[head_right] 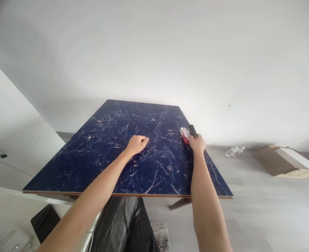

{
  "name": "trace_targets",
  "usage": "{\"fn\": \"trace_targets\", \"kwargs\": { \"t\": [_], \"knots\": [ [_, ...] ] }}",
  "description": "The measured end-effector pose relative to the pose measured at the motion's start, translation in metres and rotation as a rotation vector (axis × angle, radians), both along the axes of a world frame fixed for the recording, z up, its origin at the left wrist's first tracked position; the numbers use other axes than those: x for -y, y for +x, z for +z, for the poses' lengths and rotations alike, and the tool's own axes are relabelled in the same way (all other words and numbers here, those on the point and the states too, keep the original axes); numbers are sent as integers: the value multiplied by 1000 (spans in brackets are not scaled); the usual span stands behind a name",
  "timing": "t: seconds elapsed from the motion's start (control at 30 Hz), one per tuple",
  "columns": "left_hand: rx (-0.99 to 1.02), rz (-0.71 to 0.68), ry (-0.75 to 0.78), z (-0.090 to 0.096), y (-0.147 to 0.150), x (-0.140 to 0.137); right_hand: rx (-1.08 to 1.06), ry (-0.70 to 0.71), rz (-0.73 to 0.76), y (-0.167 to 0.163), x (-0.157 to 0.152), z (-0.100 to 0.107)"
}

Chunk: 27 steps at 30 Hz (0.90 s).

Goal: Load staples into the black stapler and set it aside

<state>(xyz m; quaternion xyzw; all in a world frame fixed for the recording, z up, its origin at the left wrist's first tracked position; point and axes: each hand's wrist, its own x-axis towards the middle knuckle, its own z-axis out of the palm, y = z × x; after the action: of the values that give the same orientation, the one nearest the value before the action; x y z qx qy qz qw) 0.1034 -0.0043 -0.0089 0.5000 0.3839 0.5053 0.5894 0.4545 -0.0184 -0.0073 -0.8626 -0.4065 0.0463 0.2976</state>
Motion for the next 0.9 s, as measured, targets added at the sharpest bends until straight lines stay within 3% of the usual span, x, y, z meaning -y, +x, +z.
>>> {"fn": "trace_targets", "kwargs": {
  "t": [0.2,0.4,0.57,0.73,0.83,0.9],
  "knots": [
    [-274,-39,275,-1,10,9,44,41,107,-26,-1,-2],
    [-359,188,375,5,-1,5,108,97,304,-138,-6,-2],
    [-472,364,378,14,-74,-13,196,355,639,-244,-16,-5],
    [-673,545,303,14,-166,-29,57,203,726,-355,-27,3],
    [-767,632,234,12,-191,-36,6,192,816,-404,-30,6],
    [-807,660,207,10,-197,-40,-37,212,860,-417,-31,3]
  ]
}}
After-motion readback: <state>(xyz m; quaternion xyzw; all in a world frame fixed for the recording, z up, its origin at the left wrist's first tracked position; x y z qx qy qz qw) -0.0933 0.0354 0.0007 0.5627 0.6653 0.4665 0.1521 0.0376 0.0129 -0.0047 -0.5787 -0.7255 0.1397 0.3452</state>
